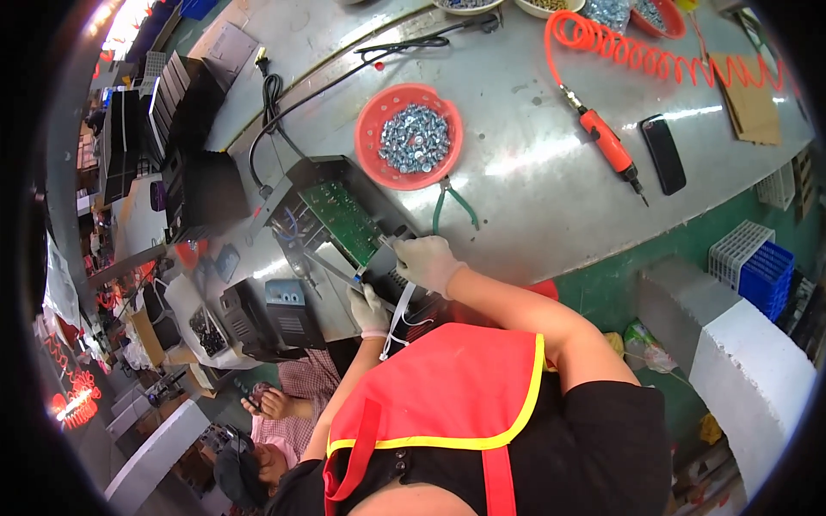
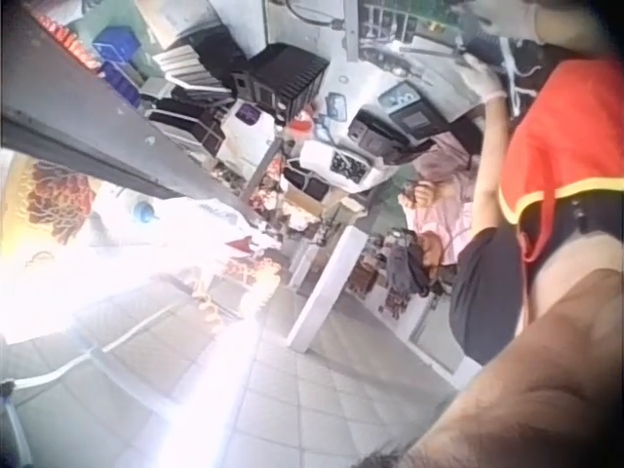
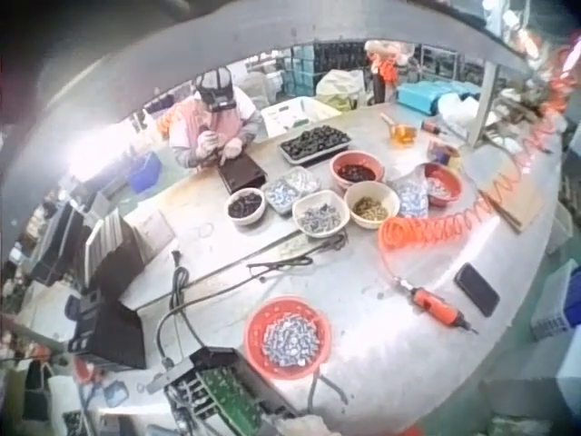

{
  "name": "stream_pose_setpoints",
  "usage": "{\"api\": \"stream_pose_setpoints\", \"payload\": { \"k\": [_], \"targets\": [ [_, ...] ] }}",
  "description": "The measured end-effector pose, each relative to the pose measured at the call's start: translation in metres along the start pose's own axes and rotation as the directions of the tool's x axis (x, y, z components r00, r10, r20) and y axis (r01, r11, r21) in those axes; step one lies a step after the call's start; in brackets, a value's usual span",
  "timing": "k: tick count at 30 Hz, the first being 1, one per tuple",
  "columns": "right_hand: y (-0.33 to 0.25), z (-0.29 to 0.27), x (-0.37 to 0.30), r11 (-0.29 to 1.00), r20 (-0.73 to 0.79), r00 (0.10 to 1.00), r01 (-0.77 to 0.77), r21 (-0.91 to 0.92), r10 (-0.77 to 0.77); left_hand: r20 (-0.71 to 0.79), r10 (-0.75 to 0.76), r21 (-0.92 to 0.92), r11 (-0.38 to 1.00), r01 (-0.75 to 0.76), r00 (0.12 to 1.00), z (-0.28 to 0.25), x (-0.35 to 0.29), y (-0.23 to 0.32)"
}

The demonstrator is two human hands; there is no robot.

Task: The person assembles components, a PCB, and wires into an electronic housing, securing them with screws using a pneumatic screwdriver.

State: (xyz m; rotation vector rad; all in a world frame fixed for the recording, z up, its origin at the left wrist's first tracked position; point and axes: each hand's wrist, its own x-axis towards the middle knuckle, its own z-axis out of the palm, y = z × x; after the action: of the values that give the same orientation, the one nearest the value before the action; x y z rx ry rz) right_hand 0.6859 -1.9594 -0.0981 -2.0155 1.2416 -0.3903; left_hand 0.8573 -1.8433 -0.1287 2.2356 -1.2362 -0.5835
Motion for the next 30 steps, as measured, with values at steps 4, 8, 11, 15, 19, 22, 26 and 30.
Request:
{"api": "stream_pose_setpoints", "payload": {
  "k": [4,8,11,15,19,22,26,30],
  "targets": [
    [0.011,-0.028,0.001,0.99,0.125,0.982,0.141,0.024,-0.143,0.029,-0.067,-0.214,0.974,0.072,0.997,-0.004,-0.004,-0.008],
    [0.011,-0.084,0.015,0.972,0.094,0.967,0.233,0.039,-0.236,0.103,-0.077,-0.289,0.952,0.104,0.992,-0.012,-0.008,-0.011],
    [0.021,-0.106,0.025,0.967,-0.083,0.97,0.235,0.094,-0.228,0.131,-0.083,-0.275,0.954,0.117,0.988,-0.016,-0.011,-0.006],
    [0.027,-0.11,0.017,0.988,-0.093,0.986,0.129,-0.078,-0.136,0.281,-0.215,-0.171,0.948,0.269,0.936,-0.023,-0.023,-0.004],
    [0.03,-0.089,-0.015,0.959,0.413,0.906,0.033,-0.282,0.091,0.129,0.001,0.055,0.998,-0.008,0.992,-0.013,-0.022,-0.015],
    [0.038,-0.089,-0.03,0.952,0.53,0.842,0.073,-0.297,0.101,0.27,-0.126,0.173,0.982,0.081,0.955,-0.012,-0.009,-0.007],
    [0.038,-0.126,0.0,0.975,0.595,0.794,0.013,-0.222,0.125,0.366,-0.149,0.204,0.976,0.077,0.919,-0.015,0.002,-0.013],
    [0.05,-0.198,0.087,0.96,0.42,0.908,0.127,-0.251,-0.011,0.393,-0.22,0.163,0.972,0.168,0.893,-0.017,0.002,-0.014]
  ]
}}
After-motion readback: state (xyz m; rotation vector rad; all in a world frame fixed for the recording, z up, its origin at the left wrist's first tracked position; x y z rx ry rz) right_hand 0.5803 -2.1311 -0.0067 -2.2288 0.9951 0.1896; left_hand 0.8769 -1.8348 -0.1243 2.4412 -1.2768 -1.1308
